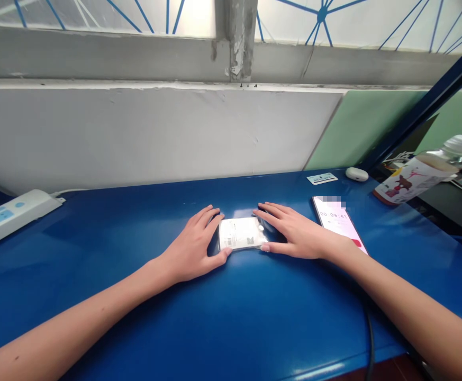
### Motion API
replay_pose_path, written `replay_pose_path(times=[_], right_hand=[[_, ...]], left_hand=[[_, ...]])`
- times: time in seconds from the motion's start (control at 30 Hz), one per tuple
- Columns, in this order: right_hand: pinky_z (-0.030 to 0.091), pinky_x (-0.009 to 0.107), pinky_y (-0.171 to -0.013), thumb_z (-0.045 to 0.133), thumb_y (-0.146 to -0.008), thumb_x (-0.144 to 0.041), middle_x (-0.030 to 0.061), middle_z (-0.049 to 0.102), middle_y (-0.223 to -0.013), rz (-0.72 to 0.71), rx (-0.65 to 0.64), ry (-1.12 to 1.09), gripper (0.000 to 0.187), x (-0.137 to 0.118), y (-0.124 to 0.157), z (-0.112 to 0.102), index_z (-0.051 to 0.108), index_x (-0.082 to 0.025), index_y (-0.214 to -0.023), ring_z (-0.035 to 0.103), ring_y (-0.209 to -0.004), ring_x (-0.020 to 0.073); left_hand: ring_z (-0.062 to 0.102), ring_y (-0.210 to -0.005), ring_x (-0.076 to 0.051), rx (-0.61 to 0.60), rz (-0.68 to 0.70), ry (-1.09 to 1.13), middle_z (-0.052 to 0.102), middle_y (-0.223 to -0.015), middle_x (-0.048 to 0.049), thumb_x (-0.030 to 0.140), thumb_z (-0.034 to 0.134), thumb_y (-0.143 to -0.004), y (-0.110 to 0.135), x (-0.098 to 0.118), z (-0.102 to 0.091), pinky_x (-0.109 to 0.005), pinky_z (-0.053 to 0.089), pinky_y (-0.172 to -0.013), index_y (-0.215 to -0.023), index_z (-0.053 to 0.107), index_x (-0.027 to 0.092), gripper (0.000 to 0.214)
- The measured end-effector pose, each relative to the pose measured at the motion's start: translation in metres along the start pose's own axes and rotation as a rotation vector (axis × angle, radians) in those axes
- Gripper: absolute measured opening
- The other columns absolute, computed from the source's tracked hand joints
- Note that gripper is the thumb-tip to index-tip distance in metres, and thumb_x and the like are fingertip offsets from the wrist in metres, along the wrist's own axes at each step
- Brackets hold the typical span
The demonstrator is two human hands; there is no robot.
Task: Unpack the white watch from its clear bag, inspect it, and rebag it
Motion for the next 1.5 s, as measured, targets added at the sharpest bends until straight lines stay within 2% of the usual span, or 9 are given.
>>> replay_pose_path(times=[0.17, 0.33, 0.6, 0.83, 1.13, 1.27, 1.37, 1.5], right_hand=[[0.032, 0.059, -0.114, 0.046, -0.09, -0.07, 0.0214, 0.032, -0.158, 0.018, -0.02, 0.037, 0.084, -0.0007, -0.0006, 0.0014, 0.036, -0.014, -0.152, 0.027, -0.147, 0.0382], [0.033, 0.059, -0.113, 0.048, -0.089, -0.069, 0.0216, 0.034, -0.157, 0.004, 0.012, 0.038, 0.084, -0.002, -0.0009, 0.0009, 0.038, -0.014, -0.151, 0.03, -0.146, 0.0381], [0.036, 0.06, -0.111, 0.051, -0.089, -0.067, 0.0209, 0.037, -0.156, -0.002, 0.036, 0.039, 0.08, -0.0028, -0.001, -0.0001, 0.041, -0.016, -0.15, 0.032, -0.144, 0.0407], [0.034, 0.058, -0.113, 0.047, -0.09, -0.069, 0.0222, 0.034, -0.157, -0.003, 0.015, 0.052, 0.083, -0.0034, -0.0014, 0.0008, 0.039, -0.012, -0.15, 0.03, -0.145, 0.0388], [0.035, 0.06, -0.111, 0.05, -0.089, -0.068, 0.0211, 0.035, -0.156, -0.009, 0.038, 0.029, 0.081, -0.0017, -0.0008, 0.0006, 0.04, -0.016, -0.151, 0.032, -0.144, 0.0396], [0.035, 0.059, -0.112, 0.053, -0.088, -0.067, 0.0202, 0.037, -0.156, 0.0, 0.058, 0.006, 0.08, 0.0003, -0.0008, 0.0003, 0.041, -0.017, -0.15, 0.032, -0.144, 0.0396], [0.036, 0.058, -0.111, 0.056, -0.088, -0.061, 0.0192, 0.042, -0.154, 0.017, 0.088, -0.047, 0.075, -0.001, -0.0022, -0.0008, 0.044, -0.017, -0.148, 0.036, -0.143, 0.0388], [0.041, 0.052, -0.11, 0.053, -0.093, -0.049, 0.0183, 0.049, -0.149, 0.053, 0.151, -0.126, 0.06, -0.0079, -0.0055, -0.001, 0.051, -0.013, -0.142, 0.045, -0.137, 0.0343]], left_hand=[[0.024, -0.146, -0.042, 0.007, 0.004, -0.008, 0.035, -0.154, -0.0231, 0.055, 0.051, -0.091, 0.0003, -0.0015, 0.0018, -0.059, 0.032, -0.114, -0.145, 0.041, 0.007, 0.073], [0.025, -0.146, -0.042, 0.015, 0.0, 0.008, 0.037, -0.154, -0.0201, 0.055, 0.054, -0.09, 0.0001, -0.0026, 0.0018, -0.06, 0.033, -0.114, -0.144, 0.044, 0.013, 0.069], [0.026, -0.145, -0.042, 0.017, -0.009, 0.022, 0.039, -0.153, -0.0199, 0.056, 0.054, -0.089, 0.0001, -0.0027, 0.0011, -0.06, 0.034, -0.113, -0.143, 0.045, 0.014, 0.069], [0.026, -0.146, -0.042, -0.001, -0.019, 0.012, 0.039, -0.153, -0.0215, 0.056, 0.054, -0.09, -0.0012, -0.0012, 0.0011, -0.059, 0.033, -0.114, -0.145, 0.043, 0.009, 0.073], [0.028, -0.144, -0.043, 0.013, -0.015, 0.016, 0.041, -0.152, -0.0202, 0.056, 0.055, -0.089, -0.001, -0.0021, 0.0006, -0.061, 0.035, -0.112, -0.144, 0.044, 0.012, 0.071], [0.024, -0.147, -0.04, -0.009, 0.0, -0.014, 0.036, -0.155, -0.0198, 0.055, 0.051, -0.092, -0.0006, -0.0011, 0.0012, -0.059, 0.033, -0.114, -0.149, 0.038, 0.013, 0.073], [0.018, -0.149, -0.04, -0.031, 0.012, -0.039, 0.028, -0.16, -0.0185, 0.054, 0.049, -0.094, -0.0003, -0.0008, 0.0033, -0.06, 0.029, -0.115, -0.154, 0.029, 0.015, 0.075], [0.019, -0.148, -0.041, -0.024, 0.018, -0.028, 0.03, -0.159, -0.0181, 0.053, 0.05, -0.094, -0.0002, 0.0, 0.0032, -0.061, 0.029, -0.114, -0.152, 0.034, 0.016, 0.071]])
Point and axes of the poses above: each hand's wrist, its own y-axis away from the middle knuckle, its own z-axis out of the palm, x = y × z, the point moved 7 cm from there along -y, towards the middle knuckle
